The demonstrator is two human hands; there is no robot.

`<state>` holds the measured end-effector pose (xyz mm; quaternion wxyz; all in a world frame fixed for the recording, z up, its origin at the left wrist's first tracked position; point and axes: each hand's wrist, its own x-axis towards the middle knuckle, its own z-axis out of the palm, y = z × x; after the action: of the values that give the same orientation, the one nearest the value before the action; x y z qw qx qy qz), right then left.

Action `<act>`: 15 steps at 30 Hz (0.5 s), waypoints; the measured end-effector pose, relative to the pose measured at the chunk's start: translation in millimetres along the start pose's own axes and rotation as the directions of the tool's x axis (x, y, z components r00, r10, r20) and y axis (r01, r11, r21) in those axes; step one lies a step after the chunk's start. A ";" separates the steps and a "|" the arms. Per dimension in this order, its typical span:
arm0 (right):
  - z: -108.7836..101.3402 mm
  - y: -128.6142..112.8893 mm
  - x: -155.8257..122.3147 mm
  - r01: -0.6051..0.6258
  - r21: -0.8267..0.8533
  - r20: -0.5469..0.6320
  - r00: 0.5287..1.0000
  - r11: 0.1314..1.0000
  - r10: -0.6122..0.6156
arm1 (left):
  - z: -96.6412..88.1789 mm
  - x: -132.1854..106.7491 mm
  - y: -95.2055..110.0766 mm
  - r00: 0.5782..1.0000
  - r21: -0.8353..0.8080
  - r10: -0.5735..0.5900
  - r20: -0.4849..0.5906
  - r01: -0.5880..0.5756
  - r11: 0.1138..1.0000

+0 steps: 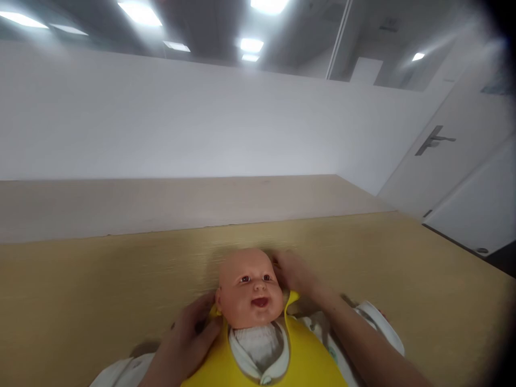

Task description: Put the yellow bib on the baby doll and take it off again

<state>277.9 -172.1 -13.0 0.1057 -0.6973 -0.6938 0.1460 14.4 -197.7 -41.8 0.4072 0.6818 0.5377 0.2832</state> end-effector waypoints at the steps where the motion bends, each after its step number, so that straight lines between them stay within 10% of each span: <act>1: -0.9 1.9 0.4 0.003 -0.005 0.008 1.000 1.000 -0.003 | -1.0 -1.0 0.0 0.999 0.003 0.004 -0.034 -0.004 1.000; 10: -2.3 5.4 6.3 -0.039 0.176 -0.128 0.990 0.984 0.062 | -12.7 -16.6 17.6 0.922 0.266 0.341 -0.182 -0.287 0.920; 15: -28.6 1.3 4.1 0.174 0.561 -0.373 0.926 0.809 0.060 | -11.9 -20.3 7.8 0.844 0.393 0.508 -0.173 -0.414 0.821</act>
<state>289.1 -166.4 13.1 0.4491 -0.6240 -0.6028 0.2135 3.2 -214.9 -27.9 0.1243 0.8069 0.4458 0.3669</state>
